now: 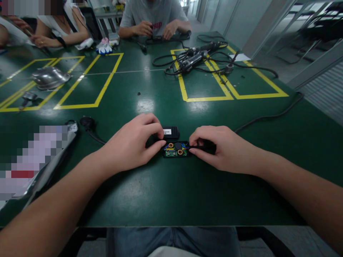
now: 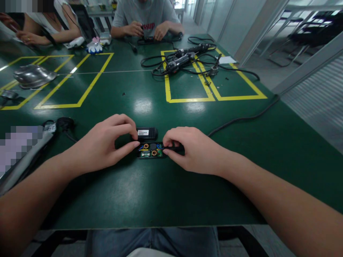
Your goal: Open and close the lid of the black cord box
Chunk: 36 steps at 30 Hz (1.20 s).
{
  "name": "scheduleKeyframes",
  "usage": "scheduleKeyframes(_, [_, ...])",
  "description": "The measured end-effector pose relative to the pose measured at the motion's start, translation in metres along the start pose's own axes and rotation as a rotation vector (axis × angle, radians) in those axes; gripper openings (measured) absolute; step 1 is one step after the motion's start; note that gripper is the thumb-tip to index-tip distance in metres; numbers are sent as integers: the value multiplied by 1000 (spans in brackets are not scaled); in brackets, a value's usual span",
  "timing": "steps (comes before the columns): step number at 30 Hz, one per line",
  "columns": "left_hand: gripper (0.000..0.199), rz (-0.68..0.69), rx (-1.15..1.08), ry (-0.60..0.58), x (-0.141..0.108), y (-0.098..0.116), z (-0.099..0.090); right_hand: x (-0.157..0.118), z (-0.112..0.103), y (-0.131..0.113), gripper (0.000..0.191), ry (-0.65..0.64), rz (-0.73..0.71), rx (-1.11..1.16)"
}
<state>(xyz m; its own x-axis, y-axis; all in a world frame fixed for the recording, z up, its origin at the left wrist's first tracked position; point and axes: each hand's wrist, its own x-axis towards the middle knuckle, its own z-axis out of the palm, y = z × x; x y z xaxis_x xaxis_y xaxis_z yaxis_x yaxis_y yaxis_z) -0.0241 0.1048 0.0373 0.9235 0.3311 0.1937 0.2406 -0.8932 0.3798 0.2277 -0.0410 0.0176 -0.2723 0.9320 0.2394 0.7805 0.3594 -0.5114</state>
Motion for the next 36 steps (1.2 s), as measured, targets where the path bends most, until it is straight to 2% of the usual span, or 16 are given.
scheduleKeyframes(3, [8, -5, -85, -175, -2, 7, -6, -1, 0, 0, 4, -11, 16, 19])
scheduleKeyframes(6, [9, -36, -117, -231, -2, 8, -5, -2, 0, -1, 3, -12, 24, 23])
scheduleKeyframes(12, [13, -46, -177, -206, 1, 9, -7, -2, 1, -3, 5, 32, -14, 17])
scheduleKeyframes(17, [9, -48, -225, -197, -1, 13, -15, -2, -2, -4, 8, 63, -28, 38])
scheduleKeyframes(23, [8, -57, -182, -269, -1, 10, -15, -1, -2, -4, 6, 21, 4, 28])
scheduleKeyframes(28, [9, -50, -157, -270, -3, 6, -13, -1, -4, -1, 10, -3, -30, 13])
scheduleKeyframes(31, [11, -18, -138, -243, -3, 6, -12, -1, -5, 0, 11, -10, -23, 32])
scheduleKeyframes(36, [13, -2, -64, -106, -1, 6, -4, 1, -2, -1, 10, 3, -5, 35])
